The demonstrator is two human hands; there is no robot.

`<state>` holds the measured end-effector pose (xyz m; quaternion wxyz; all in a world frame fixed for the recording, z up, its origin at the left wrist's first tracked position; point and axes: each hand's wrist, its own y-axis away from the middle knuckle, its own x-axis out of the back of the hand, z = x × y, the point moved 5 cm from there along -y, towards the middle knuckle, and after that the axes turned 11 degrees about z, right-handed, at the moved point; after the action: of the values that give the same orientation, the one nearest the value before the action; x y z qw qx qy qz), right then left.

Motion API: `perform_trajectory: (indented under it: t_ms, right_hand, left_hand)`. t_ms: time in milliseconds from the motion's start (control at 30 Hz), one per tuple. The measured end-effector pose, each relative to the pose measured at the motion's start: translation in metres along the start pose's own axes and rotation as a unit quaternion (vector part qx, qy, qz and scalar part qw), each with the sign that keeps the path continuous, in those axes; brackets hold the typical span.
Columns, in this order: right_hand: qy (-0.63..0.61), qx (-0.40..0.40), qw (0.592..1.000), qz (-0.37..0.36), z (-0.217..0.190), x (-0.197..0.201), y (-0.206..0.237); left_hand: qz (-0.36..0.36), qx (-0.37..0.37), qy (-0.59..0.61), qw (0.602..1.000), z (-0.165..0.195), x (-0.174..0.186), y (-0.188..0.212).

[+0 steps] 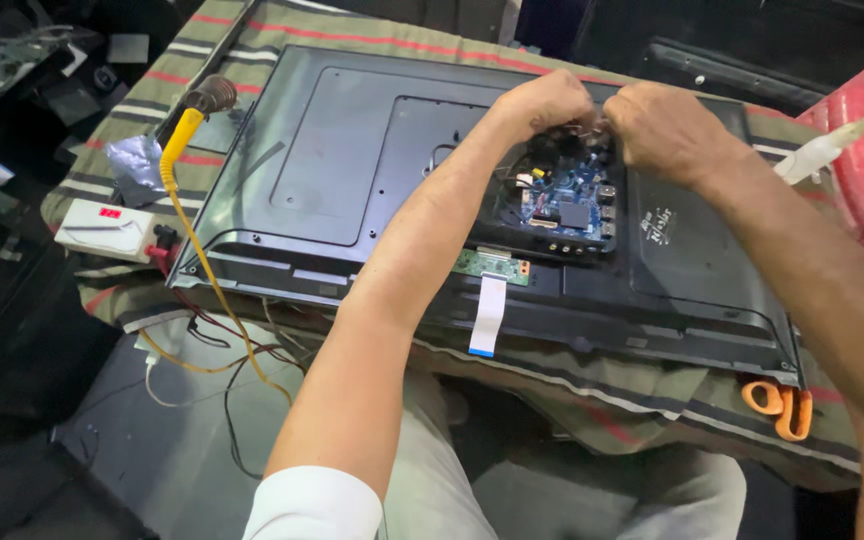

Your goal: The person uses a soldering iron and solder wire to attach components to a circuit board inside a disassembled television chassis. They repeatedly heat solder joints and feed solder to secure connections, then briefly lift the chassis to adjust its position on the workbench.

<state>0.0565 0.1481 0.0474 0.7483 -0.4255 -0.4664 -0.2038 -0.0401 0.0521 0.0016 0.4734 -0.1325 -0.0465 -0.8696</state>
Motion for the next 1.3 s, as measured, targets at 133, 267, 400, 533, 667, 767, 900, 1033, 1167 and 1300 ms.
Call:
perform_trajectory:
  t_ms: [133, 267, 400, 533, 667, 767, 900, 1033, 1167, 1300]
  right_hand:
    - [-0.051, -0.114, 0.991, 0.049, 0.014, 0.011, 0.011]
    - [-0.206, -0.199, 0.956, 0.062, 0.023, 0.015, 0.022]
    - [-0.28, -0.276, 0.919, 0.02, 0.024, 0.002, 0.029]
    - [-0.289, -0.226, 0.928, 0.059, 0.019, -0.002, 0.027]
    - [-0.262, -0.244, 0.931, 0.072, 0.018, 0.0, 0.029]
    - [-0.242, -0.246, 0.935, 0.084, 0.014, 0.005, 0.028]
    - [-0.189, -0.208, 0.951, 0.128, 0.003, 0.018, 0.026]
    - [-0.158, -0.204, 0.953, 0.156, -0.006, 0.029, 0.026]
    - [-0.163, -0.255, 0.935, 0.183, -0.013, 0.038, 0.033]
    - [-0.195, -0.272, 0.907, 0.256, -0.019, 0.054, 0.041]
  left_hand:
    - [-0.022, 0.038, 0.034, 0.998, 0.002, -0.003, 0.005]
    - [-0.059, 0.026, 0.086, 0.994, 0.007, -0.009, 0.007]
    - [-0.096, 0.033, 0.116, 0.988, 0.008, -0.011, 0.009]
    - [-0.093, 0.034, 0.077, 0.992, 0.01, -0.009, 0.013]
    - [-0.127, 0.013, 0.084, 0.988, 0.018, -0.015, 0.018]
    - [-0.137, 0.017, 0.083, 0.987, 0.021, -0.018, 0.021]
    - [-0.129, 0.035, 0.082, 0.988, 0.023, -0.023, 0.023]
    - [-0.137, -0.012, 0.099, 0.985, 0.033, -0.029, 0.028]
    - [-0.13, -0.019, 0.099, 0.986, 0.039, -0.031, 0.036]
    - [-0.025, -0.04, 0.094, 0.994, 0.045, -0.027, 0.044]
